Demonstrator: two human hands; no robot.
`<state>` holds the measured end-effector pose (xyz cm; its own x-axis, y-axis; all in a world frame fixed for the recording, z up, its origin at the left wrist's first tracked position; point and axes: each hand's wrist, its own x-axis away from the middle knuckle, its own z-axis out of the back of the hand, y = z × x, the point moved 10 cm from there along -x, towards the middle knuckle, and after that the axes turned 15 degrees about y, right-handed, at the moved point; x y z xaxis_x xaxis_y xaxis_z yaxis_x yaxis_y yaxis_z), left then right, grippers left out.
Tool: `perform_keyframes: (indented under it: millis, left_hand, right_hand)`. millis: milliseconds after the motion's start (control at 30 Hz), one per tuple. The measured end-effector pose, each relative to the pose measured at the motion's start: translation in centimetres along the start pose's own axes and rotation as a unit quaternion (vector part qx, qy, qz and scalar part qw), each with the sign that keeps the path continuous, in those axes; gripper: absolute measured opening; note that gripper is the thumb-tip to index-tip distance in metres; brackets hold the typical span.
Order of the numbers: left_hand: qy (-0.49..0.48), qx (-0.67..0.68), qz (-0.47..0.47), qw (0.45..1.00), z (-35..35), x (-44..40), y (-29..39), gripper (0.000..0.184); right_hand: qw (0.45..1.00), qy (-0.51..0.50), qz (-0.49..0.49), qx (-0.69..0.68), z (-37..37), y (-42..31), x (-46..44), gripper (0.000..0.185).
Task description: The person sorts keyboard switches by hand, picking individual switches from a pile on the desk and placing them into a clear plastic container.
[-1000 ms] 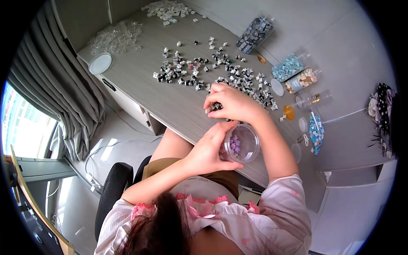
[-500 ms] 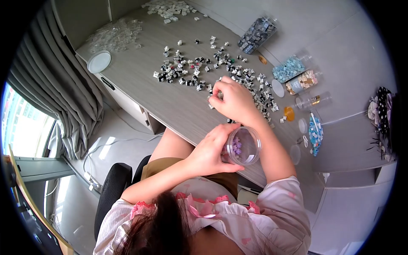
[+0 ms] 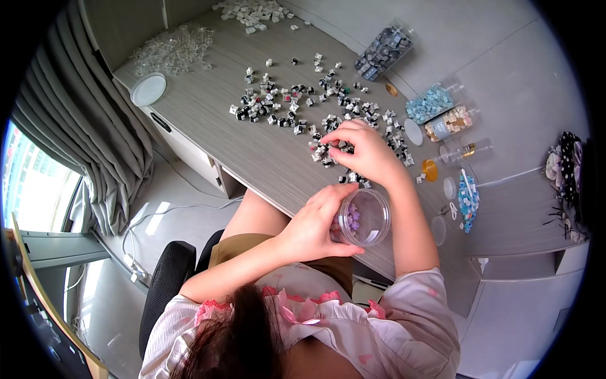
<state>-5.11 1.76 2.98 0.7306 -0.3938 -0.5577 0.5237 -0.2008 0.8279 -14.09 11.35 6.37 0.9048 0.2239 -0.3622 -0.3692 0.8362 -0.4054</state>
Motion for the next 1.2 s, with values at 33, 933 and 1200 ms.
perform_keyframes:
  millis: [33,933,1200]
  left_hand:
    - [0.006,0.003,0.001,1.000,0.1,0.0,0.1,0.101]
    - [0.114,-0.211,0.157,0.958,8.2,-7.3,-6.0,0.014]
    - [0.223,-0.164,0.231,0.933,17.4,-9.5,-10.0,0.015]
  right_hand:
    - [1.000,-0.006,-0.008,0.006,-0.1,0.0,0.1,0.018]
    - [0.748,0.013,-0.366,-0.554,-3.8,10.9,-3.4,0.017]
    - [0.990,0.056,-0.097,0.087,-4.0,6.0,-10.1,0.030]
